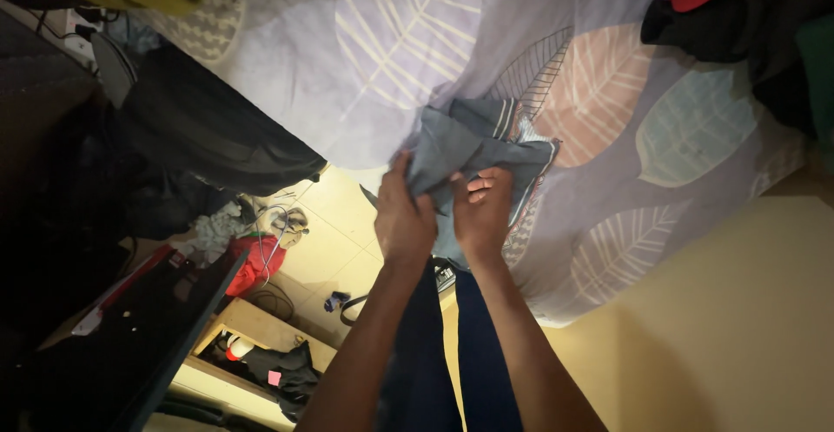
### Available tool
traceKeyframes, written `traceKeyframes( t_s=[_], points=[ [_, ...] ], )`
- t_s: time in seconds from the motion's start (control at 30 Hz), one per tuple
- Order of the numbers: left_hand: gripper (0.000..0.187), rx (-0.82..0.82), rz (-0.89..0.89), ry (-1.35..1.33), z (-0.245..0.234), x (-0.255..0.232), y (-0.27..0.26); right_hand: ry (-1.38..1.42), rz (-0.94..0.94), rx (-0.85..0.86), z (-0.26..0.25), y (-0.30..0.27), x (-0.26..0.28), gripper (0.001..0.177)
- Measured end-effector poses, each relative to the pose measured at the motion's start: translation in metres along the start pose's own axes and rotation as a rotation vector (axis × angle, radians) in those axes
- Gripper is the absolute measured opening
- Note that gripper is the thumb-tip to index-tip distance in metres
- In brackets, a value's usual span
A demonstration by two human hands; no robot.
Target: The person folds several items of clothing on a bed and places them in a closet.
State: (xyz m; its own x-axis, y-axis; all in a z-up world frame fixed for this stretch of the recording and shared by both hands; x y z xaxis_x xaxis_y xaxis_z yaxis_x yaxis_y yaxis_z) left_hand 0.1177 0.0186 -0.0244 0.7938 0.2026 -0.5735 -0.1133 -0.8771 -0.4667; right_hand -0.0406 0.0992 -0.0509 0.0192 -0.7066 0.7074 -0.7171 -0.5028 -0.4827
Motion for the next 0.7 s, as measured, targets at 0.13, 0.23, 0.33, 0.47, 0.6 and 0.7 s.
traceKeyframes(
  t_s=[0.13,0.23,0.33,0.47,0.6,0.7],
  points=[
    [0.039,-0.210,-0.219,-0.117,-0.020,0.043,0.011,-0.268,0.023,-0.039,0.010,-0.020,0.031,0.082],
    [0.047,-0.107,-0.264,-0.164,-0.017,0.053,0.013,-0.408,-0.223,-0.115,0.019,-0.028,0.064,0.084],
    [0.064,-0.126,-0.057,-0.043,-0.027,0.033,0.010,-0.481,-0.156,-0.105,0.028,-0.029,0.061,0.079],
    [0.077,-0.047,-0.083,-0.002,-0.022,0.034,0.005,-0.380,-0.165,-0.164,0.025,-0.030,0.045,0.053],
    [0.059,-0.105,-0.099,-0.023,-0.024,0.044,0.009,0.021,-0.049,-0.138,-0.002,-0.020,-0.005,0.038],
    [0.048,-0.081,-0.222,-0.070,-0.026,0.058,0.018,0.035,-0.216,-0.182,-0.039,-0.016,-0.021,0.043]
  ],
)
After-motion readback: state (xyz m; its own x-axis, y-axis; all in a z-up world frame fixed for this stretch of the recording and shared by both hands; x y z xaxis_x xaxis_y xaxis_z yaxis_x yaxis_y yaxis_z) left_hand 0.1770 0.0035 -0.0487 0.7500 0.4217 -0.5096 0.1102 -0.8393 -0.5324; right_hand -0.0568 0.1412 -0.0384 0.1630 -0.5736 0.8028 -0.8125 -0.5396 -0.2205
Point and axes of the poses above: each hand's wrist, its own y-axis towards the middle knuckle, its own z-axis out of the palm, x = y × z, the point moved 9 cm from there along y, towards the middle knuckle, and after that the axes turned 9 degrees about y, right-handed, at the moved point
